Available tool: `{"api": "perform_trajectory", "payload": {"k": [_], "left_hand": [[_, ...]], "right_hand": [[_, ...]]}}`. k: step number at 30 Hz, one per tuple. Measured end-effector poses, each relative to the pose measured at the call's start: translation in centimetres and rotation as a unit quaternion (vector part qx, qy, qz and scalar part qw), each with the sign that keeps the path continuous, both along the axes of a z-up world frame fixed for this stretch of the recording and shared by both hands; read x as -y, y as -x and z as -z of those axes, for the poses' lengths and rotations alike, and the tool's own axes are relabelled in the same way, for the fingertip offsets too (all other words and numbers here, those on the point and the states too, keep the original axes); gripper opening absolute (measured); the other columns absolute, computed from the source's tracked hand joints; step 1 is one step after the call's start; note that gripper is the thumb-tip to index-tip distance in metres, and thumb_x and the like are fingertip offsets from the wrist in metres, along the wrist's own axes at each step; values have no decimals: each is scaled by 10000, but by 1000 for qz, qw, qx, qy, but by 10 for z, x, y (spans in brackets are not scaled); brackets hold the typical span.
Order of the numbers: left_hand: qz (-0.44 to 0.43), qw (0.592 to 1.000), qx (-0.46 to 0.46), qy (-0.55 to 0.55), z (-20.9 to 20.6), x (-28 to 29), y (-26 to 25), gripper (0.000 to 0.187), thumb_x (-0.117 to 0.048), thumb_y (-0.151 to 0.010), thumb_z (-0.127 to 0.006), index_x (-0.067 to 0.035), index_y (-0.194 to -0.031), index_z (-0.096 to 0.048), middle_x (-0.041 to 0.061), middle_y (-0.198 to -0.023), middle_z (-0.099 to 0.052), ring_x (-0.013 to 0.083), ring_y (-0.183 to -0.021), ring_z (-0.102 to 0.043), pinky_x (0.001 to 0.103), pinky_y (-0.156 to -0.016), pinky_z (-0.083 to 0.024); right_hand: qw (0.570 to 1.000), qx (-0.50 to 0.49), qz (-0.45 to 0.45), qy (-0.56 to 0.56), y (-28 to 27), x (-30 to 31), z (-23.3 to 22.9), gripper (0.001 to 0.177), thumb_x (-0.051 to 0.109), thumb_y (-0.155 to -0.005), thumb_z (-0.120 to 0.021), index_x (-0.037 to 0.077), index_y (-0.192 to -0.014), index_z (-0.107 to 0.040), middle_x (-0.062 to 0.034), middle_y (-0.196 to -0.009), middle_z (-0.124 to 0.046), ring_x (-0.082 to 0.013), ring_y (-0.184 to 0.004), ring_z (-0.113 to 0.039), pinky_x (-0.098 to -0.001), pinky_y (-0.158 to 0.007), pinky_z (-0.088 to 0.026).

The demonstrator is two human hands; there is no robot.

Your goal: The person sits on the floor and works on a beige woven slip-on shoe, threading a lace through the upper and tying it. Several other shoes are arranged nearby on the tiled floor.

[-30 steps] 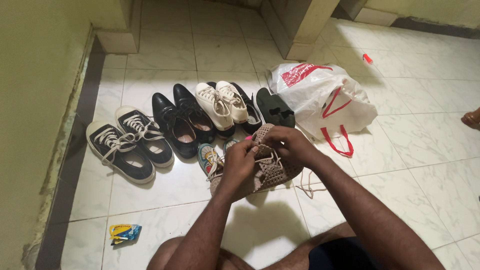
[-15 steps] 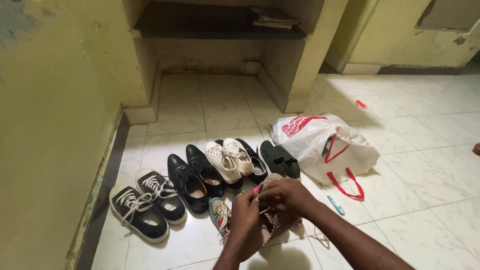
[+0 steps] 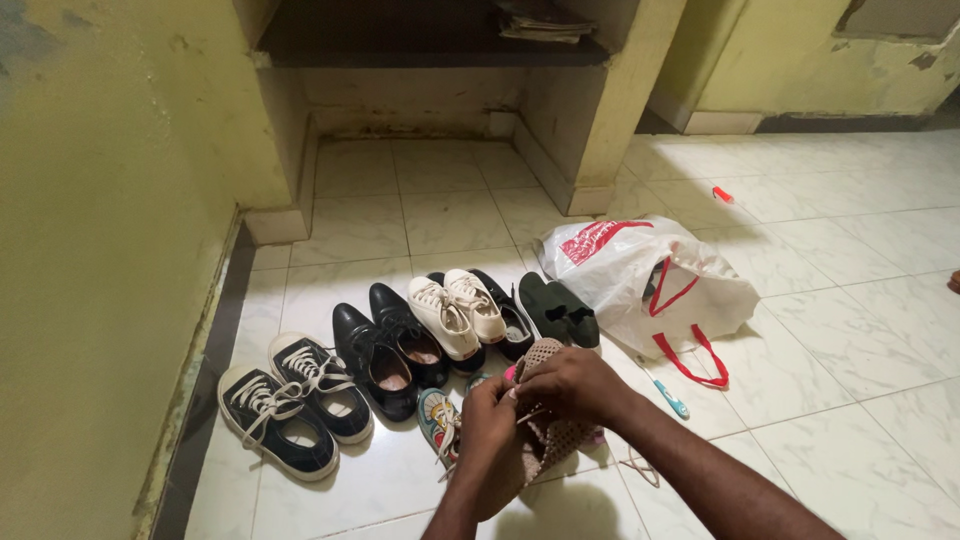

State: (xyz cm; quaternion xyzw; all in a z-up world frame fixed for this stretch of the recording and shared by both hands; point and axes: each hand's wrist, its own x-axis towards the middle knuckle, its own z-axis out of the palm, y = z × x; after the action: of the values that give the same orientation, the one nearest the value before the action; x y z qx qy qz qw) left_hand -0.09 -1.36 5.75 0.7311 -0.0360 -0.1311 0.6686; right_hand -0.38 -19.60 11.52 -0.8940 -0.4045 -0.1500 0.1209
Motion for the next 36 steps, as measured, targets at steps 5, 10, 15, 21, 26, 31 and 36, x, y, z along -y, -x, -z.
{"api": "perform_trajectory", "payload": {"k": [5,10,15,21,26,31,36], "left_hand": [[-17,1000,5,20,0,0,4,170,-93,-974,-577,-22,-995,-730,126,-922,-759,204,-829,-692,370,-767,-534],[-54,994,86,-43,10,1,-1,182,-153,-960,-607,-9,-985,-715,136,-893,-745,201,-784,-706,372,-733,-545],[-141,985,96,16,21,-2,-15,239,-220,-968,-628,2,-948,-716,150,-842,-752,220,-743,-703,377,-712,-540],[-143,944,-3,297,27,-6,-12,244,-180,-1027,-613,44,-967,-690,102,-855,-720,138,-722,-630,294,-664,-514],[-137,942,-1,306,7,-3,-1,220,-172,-1018,-590,23,-982,-684,68,-862,-724,99,-729,-647,259,-667,-535],[-169,964,116,170,-5,-8,6,187,-167,-1010,-602,-12,-988,-705,71,-874,-735,125,-754,-658,296,-685,-536],[-198,936,289,35,-10,-6,14,137,-107,-986,-620,-2,-947,-699,104,-911,-711,210,-825,-690,358,-745,-546]], "right_hand": [[998,-8,59,-35,7,-5,1,176,180,-801,-838,182,-964,-773,13,-967,-787,-192,-889,-748,-355,-766,-570],[983,131,30,-126,19,-28,-16,198,171,-766,-815,133,-934,-717,-29,-978,-754,-252,-958,-717,-401,-821,-512],[983,79,1,-166,77,-59,-15,125,110,-838,-791,128,-943,-725,-20,-906,-736,-233,-866,-706,-367,-764,-549],[981,44,2,-192,129,-60,17,101,115,-841,-821,141,-907,-749,3,-948,-784,-184,-808,-737,-338,-675,-531],[976,21,49,-212,131,-63,24,133,99,-830,-822,138,-943,-766,6,-950,-787,-195,-831,-751,-337,-721,-548],[962,-29,32,-268,127,-62,16,315,-33,-773,-649,68,-1061,-728,-96,-1084,-772,-271,-929,-777,-349,-798,-618],[924,28,215,-316,108,-62,4,288,-43,-812,-666,72,-1060,-756,-99,-988,-770,-209,-809,-754,-297,-697,-604]]}}
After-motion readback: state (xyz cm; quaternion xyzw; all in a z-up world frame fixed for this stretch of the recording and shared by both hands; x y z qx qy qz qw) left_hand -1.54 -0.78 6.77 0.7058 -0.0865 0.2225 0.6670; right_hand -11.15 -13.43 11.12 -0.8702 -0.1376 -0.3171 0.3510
